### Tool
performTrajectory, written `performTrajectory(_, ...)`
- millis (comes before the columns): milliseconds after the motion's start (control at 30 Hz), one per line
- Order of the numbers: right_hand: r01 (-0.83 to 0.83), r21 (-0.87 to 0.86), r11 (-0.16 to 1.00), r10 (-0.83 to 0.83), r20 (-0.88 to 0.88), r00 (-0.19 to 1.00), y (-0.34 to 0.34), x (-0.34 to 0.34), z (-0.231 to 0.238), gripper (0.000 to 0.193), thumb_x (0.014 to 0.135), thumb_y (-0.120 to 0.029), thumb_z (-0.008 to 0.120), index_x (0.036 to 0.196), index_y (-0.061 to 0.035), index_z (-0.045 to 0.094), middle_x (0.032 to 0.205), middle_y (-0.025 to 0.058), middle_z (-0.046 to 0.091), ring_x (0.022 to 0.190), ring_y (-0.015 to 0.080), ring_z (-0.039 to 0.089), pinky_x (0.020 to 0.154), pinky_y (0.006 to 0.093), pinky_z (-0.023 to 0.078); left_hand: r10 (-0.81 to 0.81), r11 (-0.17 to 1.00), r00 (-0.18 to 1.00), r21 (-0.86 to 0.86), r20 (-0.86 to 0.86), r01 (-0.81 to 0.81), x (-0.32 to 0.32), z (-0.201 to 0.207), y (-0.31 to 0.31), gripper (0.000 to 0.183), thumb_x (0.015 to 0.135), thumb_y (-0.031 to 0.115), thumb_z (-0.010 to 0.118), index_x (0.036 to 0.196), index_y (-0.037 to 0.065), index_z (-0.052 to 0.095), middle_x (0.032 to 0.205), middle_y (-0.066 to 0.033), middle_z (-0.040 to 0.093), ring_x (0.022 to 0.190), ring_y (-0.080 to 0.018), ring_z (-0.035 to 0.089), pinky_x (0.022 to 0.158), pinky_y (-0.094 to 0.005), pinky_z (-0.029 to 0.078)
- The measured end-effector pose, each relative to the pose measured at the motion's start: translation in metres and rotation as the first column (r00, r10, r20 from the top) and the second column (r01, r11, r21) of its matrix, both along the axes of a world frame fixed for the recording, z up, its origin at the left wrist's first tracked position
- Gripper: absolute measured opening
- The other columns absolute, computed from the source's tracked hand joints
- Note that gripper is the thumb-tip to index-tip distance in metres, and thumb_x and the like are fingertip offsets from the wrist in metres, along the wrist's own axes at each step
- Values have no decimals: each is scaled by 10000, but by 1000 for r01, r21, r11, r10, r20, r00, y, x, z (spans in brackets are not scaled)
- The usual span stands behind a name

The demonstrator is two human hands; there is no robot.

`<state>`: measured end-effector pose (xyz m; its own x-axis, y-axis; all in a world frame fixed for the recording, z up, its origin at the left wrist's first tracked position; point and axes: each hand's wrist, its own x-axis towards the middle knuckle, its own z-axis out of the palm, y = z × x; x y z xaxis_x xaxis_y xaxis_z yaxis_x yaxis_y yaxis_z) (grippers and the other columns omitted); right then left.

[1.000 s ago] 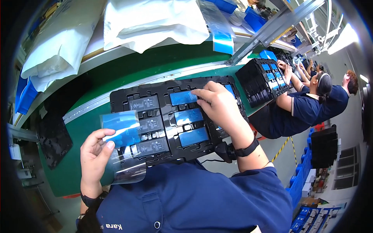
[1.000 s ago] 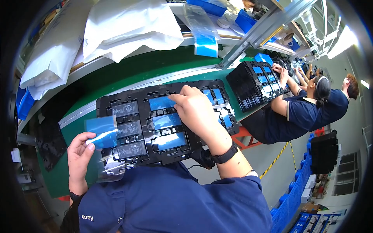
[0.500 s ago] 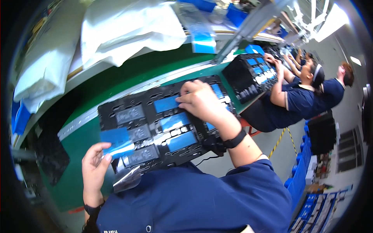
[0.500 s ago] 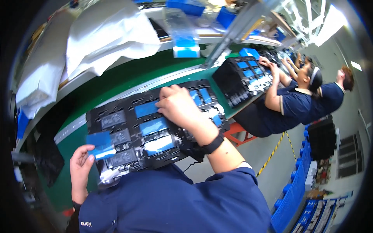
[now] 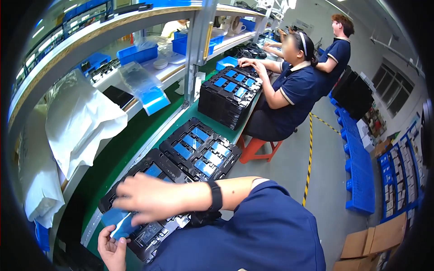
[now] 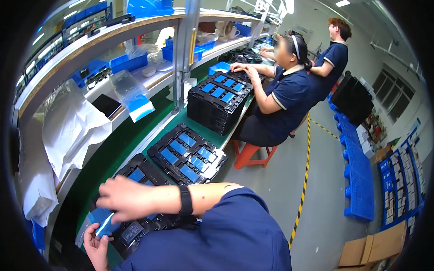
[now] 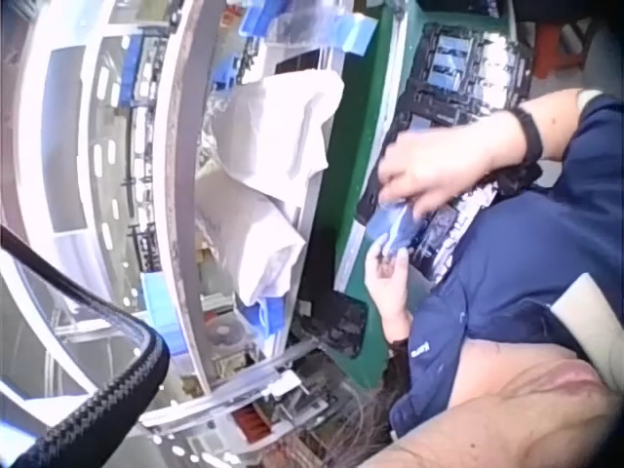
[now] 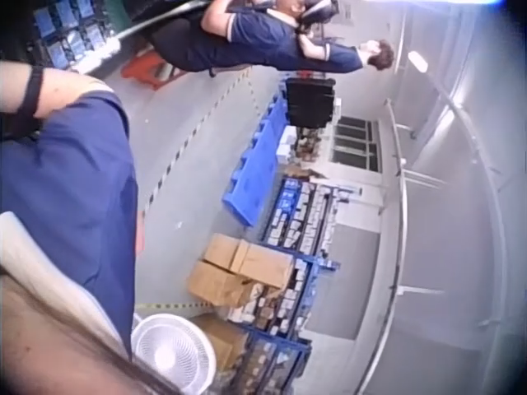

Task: Peeling blue adhesive strips and applying them to electronic component frames on an assembly line.

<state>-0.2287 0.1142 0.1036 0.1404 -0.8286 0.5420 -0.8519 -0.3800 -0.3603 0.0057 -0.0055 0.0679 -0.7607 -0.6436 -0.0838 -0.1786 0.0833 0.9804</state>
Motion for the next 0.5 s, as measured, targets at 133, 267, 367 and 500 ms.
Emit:
performTrajectory(133,-107,59,992,105,47,993,-18,33,-22,409,691,-234,708,989,-13,536,867,103,526,802,278,538,674,367,410,-42,999,993,13,-114,43,-10,11,3,449,818,-79,572,1243,-40,435,1206,-145,504,1022,-203,548,879,-299,450)
performTrajectory(267,-167,-19,986,166,265,950,-17,42,-30,291,699,-98,664,925,5,513,823,138,519,791,341,553,665,426,449,43,998,976,-29,-212,-50,-15,22,21,457,835,-58,562,1269,-43,420,1237,-168,498,1040,-211,546,851,-283,470)
performTrajectory(367,-181,-65,981,192,374,907,-9,51,-28,285,696,-72,654,930,4,510,814,136,518,804,345,552,657,423,453,50,997,987,-43,-153,-57,-6,12,17,362,864,-12,551,1214,-58,472,1174,-159,545,974,-198,580,800,-265,492)
performTrajectory(500,-180,18,983,152,455,878,-6,54,-31,301,695,-100,669,944,3,536,824,146,554,794,347,573,643,407,460,128,989,991,-69,-50,-131,5,-10,2,159,899,96,557,933,-57,585,852,-71,619,712,-119,582,653,-229,483)
